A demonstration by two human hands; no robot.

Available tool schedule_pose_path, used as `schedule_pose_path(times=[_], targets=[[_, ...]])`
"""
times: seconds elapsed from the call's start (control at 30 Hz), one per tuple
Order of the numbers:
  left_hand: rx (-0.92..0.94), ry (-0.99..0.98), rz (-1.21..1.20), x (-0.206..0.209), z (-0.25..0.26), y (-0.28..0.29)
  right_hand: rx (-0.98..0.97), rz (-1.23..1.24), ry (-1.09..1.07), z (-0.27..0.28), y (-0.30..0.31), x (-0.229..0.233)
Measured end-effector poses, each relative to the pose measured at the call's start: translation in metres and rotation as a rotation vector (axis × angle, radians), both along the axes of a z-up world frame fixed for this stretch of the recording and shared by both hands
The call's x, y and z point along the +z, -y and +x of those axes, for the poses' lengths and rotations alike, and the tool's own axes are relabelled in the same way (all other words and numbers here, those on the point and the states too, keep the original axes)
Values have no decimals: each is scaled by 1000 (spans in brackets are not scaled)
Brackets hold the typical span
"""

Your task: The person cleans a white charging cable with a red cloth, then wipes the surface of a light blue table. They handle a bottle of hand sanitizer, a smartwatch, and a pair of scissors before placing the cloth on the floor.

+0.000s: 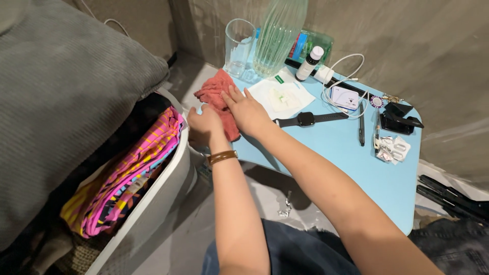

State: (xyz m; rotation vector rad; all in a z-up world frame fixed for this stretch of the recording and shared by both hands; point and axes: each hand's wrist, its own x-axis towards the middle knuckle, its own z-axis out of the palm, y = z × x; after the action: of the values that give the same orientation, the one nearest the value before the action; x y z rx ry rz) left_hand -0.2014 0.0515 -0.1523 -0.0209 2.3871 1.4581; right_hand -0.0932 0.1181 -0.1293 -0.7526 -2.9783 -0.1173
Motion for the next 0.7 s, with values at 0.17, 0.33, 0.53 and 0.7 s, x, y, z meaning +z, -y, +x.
schedule_pose_path(times=[0.17, 0.33, 0.53, 0.7], targets=[[15, -291, 703, 21, 4, -1, 30, -10, -89, 3, 8, -7], [-285, 242, 1332, 63, 20, 15, 47, -183, -167, 8, 38, -11], [-286, 484, 1192, 55, 35, 4, -78, -857, -451, 40, 92, -18], [-307, 564, 972, 38, 38, -4, 66, -587, -314, 75, 109, 7]])
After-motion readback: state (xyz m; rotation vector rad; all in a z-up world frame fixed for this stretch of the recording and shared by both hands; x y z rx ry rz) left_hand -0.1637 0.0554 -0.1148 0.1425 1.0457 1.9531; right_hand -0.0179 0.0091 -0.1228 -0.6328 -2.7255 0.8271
